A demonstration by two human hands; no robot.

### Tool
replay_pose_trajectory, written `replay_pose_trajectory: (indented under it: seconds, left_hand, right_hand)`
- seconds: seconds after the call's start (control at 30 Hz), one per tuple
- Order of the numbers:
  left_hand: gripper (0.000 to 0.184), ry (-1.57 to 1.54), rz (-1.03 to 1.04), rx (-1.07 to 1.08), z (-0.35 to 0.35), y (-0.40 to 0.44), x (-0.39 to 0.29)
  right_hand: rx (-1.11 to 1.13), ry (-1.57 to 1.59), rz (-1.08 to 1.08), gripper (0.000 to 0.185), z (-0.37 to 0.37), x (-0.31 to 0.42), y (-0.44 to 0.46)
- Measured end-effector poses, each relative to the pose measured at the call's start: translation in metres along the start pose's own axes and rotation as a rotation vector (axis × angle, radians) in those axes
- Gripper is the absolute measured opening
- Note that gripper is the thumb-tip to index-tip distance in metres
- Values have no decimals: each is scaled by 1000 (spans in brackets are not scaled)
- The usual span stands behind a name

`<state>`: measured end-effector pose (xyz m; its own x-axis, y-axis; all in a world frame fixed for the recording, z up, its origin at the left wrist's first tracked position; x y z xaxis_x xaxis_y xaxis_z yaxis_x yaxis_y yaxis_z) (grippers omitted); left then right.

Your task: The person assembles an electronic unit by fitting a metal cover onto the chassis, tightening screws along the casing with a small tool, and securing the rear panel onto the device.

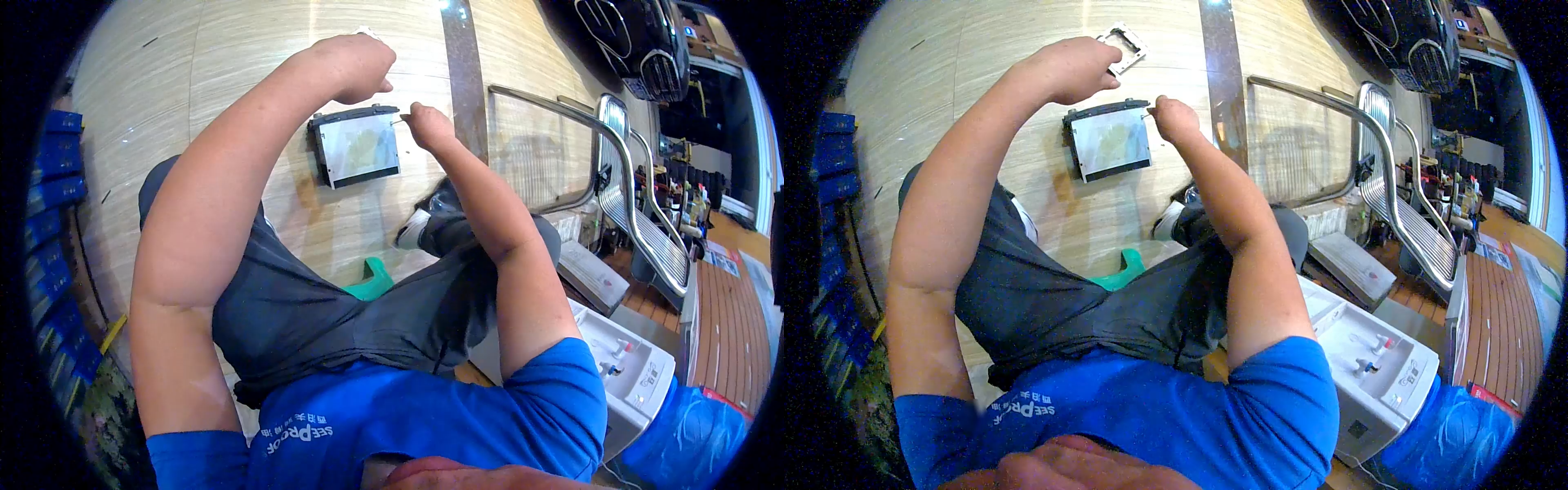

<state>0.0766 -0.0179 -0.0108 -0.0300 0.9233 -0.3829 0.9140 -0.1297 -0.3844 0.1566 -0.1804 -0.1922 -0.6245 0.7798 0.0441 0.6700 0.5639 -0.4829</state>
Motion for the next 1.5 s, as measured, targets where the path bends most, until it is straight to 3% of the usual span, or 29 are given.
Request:
replay_pose_trajectory:
  seconds: [0.13,0.2,0.5,0.6,0.8,0.93,1.0,1.3,1.4,1.5]
  left_hand:
    - [31,17,-4,-24,0,-1,1]
    - [30,7,-18,-39,-1,-2,2]
    - [35,36,-33,32,0,-1,-1]
    - [34,2,-19,-1,-4,-5,-2]
    - [29,4,-12,13,-1,-2,0]
    - [30,26,-42,-9,0,-2,1]
    - [30,13,-33,-30,-3,-5,0]
    - [30,-7,-17,-8,0,-2,1]
    - [33,2,-17,-54,-5,-4,0]
    - [30,0,-30,-12,-2,-3,4]
  right_hand:
    - [18,-17,-37,32,18,-4,10]
    - [-180,36,-84,33,8,-5,10]
    - [1,-15,14,30,2,-1,-1]
    - [-184,8,-8,34,7,-9,7]
    - [-3,-1,40,32,2,-7,0]
    - [-12,6,7,32,10,-8,3]
    - [-154,37,-53,32,8,-4,6]
    - [-12,13,20,30,0,2,-2]
    - [-149,-41,53,34,4,-3,4]
    - [-133,-8,5,35,16,-11,13]
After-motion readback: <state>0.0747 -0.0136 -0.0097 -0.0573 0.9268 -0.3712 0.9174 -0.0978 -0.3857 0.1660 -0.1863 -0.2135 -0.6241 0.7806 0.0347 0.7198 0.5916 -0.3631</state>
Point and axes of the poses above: each hand's wrist, its own y-axis towards the middle knuckle, its own z-axis out of the palm, x = y × z, the point moved 10 cm from there along y, towards the middle knuckle, and after that the axes turned 4 degrees about x, right-handed, at the moved point
